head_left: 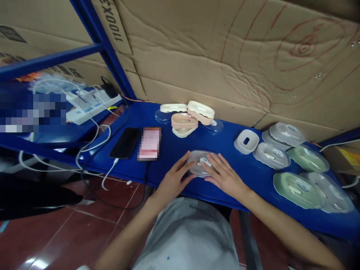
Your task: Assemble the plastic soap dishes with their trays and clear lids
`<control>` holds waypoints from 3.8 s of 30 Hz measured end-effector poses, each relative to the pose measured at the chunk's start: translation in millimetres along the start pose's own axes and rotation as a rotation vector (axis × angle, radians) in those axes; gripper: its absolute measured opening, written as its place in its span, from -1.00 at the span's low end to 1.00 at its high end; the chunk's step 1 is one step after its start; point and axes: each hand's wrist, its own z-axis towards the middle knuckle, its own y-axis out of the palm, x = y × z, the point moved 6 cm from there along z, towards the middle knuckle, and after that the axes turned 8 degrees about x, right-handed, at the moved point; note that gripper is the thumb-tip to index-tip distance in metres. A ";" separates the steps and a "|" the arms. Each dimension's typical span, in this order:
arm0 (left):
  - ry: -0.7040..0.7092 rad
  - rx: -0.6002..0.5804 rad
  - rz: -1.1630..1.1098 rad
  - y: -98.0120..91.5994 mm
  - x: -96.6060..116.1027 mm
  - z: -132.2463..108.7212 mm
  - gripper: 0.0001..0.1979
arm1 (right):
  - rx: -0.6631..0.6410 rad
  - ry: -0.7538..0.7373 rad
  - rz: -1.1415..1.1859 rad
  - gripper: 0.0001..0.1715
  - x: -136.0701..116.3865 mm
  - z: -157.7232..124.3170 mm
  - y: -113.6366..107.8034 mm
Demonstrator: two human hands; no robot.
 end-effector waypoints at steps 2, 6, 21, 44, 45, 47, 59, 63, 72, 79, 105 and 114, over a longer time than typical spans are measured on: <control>0.011 -0.003 0.018 1.0 0.7 0.6 -0.51 | -0.013 0.018 -0.015 -0.01 -1.5 -1.8 2.1; -0.022 -0.021 0.002 0.1 0.5 3.3 -0.52 | -0.040 0.040 0.025 -0.07 2.9 0.6 1.7; 0.139 -0.162 0.190 14.8 31.6 39.5 -0.39 | -0.191 0.588 -0.297 -0.54 120.0 -35.4 -27.1; 0.174 -0.281 0.222 12.2 23.4 45.2 -0.66 | 0.113 0.472 0.244 -0.53 93.6 -15.3 -15.7; 0.175 -0.254 0.210 5.8 18.7 35.5 -0.68 | 0.109 0.487 0.240 -0.53 97.2 -16.5 -12.7; 0.168 -0.207 0.180 -3.2 10.4 22.9 -0.72 | 0.097 0.484 0.239 -0.51 99.7 -14.0 -6.4; 0.140 -0.120 0.134 -8.1 5.1 11.8 -0.74 | -0.116 0.147 0.240 -0.47 90.6 134.7 79.6; 0.165 -0.114 0.138 -10.3 5.3 7.7 -0.74 | -0.171 0.103 0.258 -0.70 87.1 148.0 89.0; 0.252 -0.053 0.058 -21.7 17.5 -0.1 -0.78 | -0.244 0.172 0.435 -0.66 70.8 63.2 35.0; 0.130 0.148 -0.082 -38.9 11.0 7.6 -0.77 | -0.123 0.483 0.665 -0.54 87.6 7.2 -0.8; 0.201 -0.037 0.125 3.3 -4.8 48.8 -0.70 | -0.117 0.175 0.279 -0.24 38.8 5.8 -13.3; 0.133 -0.086 0.001 2.6 -8.1 45.9 -0.58 | -0.070 0.100 0.165 -0.58 23.0 9.3 -5.8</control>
